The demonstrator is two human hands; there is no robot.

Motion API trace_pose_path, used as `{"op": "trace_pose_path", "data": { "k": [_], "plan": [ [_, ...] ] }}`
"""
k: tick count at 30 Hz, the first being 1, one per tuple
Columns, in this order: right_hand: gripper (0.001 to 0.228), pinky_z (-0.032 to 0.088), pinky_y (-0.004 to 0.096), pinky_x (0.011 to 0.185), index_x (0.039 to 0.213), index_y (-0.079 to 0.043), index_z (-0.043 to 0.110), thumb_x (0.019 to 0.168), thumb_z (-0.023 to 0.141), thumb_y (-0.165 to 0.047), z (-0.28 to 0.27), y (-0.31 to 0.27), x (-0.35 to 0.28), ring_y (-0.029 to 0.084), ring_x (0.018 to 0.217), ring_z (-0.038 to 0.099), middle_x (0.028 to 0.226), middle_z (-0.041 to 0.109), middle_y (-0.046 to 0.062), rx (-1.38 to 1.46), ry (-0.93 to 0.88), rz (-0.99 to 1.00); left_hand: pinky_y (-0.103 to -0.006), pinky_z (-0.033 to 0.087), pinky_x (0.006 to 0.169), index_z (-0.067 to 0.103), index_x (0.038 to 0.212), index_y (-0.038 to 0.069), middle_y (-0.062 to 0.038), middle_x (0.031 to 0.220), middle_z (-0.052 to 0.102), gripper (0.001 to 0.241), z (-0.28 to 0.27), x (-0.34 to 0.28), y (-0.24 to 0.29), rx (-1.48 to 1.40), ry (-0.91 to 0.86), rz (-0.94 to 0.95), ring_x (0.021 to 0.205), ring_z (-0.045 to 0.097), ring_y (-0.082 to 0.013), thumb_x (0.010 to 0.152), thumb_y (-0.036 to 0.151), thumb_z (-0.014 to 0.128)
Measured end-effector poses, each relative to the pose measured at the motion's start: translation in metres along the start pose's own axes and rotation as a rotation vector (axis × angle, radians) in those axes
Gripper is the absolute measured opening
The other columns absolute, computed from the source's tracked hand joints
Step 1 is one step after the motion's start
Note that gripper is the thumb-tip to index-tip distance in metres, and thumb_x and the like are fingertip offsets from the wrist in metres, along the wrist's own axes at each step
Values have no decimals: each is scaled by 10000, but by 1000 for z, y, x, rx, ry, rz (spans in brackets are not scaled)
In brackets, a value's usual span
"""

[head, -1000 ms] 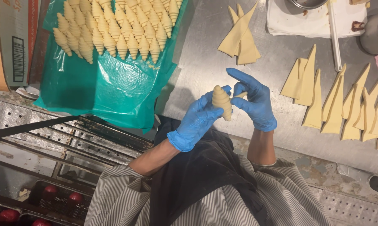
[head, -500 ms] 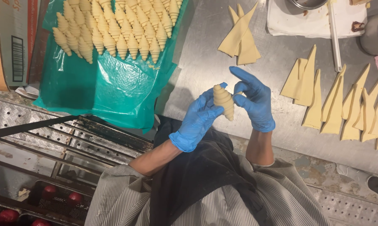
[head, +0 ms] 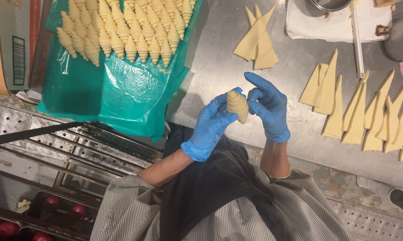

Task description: Rolling long strips of dough into croissant shapes and placing them in a container.

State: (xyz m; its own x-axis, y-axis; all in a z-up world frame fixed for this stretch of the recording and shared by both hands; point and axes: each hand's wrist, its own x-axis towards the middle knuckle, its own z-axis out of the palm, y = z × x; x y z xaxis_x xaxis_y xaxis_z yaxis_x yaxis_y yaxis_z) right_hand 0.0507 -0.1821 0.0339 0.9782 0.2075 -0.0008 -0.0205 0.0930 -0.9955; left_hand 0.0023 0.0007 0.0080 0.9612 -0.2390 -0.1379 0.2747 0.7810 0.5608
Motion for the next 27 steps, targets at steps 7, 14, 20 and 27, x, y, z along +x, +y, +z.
{"op": "trace_pose_path", "data": {
  "k": [7,14,20,27],
  "plan": [
    [799,472,232,880,1581,18,472,909,784,-280,28,13,13,70,937,556,1009,557,-14,203,-46,-74,-400,479,1183,522,1453,0,-155,1514,549,547,-24,13,5,-76,-133,-48,1364,579,-245,939,-81,691],
    [779,513,286,974,1634,-29,326,959,691,-161,64,96,48,149,1096,582,1215,543,47,275,-83,6,-350,558,1000,570,1374,-26,-140,1247,655,496,-117,28,3,211,33,5,1146,644,-222,919,-56,765],
    [548,546,285,870,1573,-37,448,1045,556,-139,62,149,45,130,1017,612,1137,588,46,135,64,99,-291,570,874,667,1221,14,-33,1075,732,390,-280,41,73,616,628,257,953,685,-126,848,49,777],
    [474,544,281,802,1516,-49,515,1052,555,-132,30,191,29,113,967,627,1079,619,23,87,225,225,-322,568,901,711,1212,-10,-124,1120,668,451,-400,85,137,1022,1048,677,1001,673,-218,785,11,856]
  ]
}}
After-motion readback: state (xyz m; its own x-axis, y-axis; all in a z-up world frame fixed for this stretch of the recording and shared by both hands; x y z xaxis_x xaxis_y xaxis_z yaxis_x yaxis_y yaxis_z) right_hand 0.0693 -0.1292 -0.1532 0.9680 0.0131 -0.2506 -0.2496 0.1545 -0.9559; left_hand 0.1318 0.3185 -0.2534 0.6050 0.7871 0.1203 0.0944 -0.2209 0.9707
